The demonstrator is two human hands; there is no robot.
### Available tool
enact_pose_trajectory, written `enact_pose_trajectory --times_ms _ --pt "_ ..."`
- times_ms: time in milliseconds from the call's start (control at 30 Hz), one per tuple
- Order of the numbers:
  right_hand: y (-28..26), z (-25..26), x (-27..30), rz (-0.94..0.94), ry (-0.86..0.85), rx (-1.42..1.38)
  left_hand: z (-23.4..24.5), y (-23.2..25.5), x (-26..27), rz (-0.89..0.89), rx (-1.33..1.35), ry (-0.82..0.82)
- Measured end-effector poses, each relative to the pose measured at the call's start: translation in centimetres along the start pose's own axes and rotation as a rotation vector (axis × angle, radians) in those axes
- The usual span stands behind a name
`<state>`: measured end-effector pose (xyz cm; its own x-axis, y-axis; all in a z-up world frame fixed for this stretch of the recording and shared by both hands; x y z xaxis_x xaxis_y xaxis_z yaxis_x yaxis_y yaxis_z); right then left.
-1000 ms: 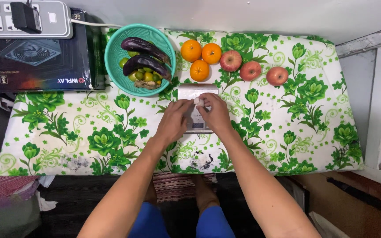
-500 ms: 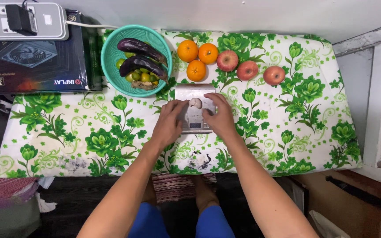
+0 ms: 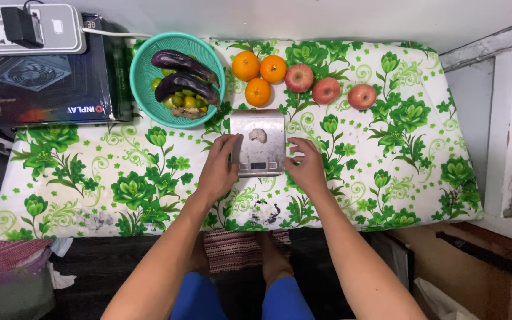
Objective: Weighing different types of fruit and ginger on a digital scale
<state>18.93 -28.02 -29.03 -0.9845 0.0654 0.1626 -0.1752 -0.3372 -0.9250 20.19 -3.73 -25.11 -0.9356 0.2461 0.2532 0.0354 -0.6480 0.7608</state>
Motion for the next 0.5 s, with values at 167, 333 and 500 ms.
enact_pose_trajectory --times_ms 167,333,500 --pt "-1.0 -0.9 1.2 -0.079 -0.034 0.025 -0.1 0.2 0.3 -0.019 0.01 0.002" --pt "0.6 -1.8 1.7 -0.073 0.013 0.082 0.1 0.4 0.4 0.04 0.023 -0.024" --pt "2.1 -2.5 1.5 -0.196 0.056 0.146 -0.1 -0.4 0.5 0.005 -0.028 0.006"
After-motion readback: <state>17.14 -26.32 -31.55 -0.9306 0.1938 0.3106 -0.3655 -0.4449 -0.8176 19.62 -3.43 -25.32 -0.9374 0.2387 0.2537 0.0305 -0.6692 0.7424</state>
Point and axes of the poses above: each hand's wrist, its own x-axis away from the middle knuckle, its own z-axis out of the back of the hand, y = z × x, the point moved 5 cm from there along -x, towards the middle knuckle, and after that the axes turned 8 degrees about -x, right-handed, at the moved point
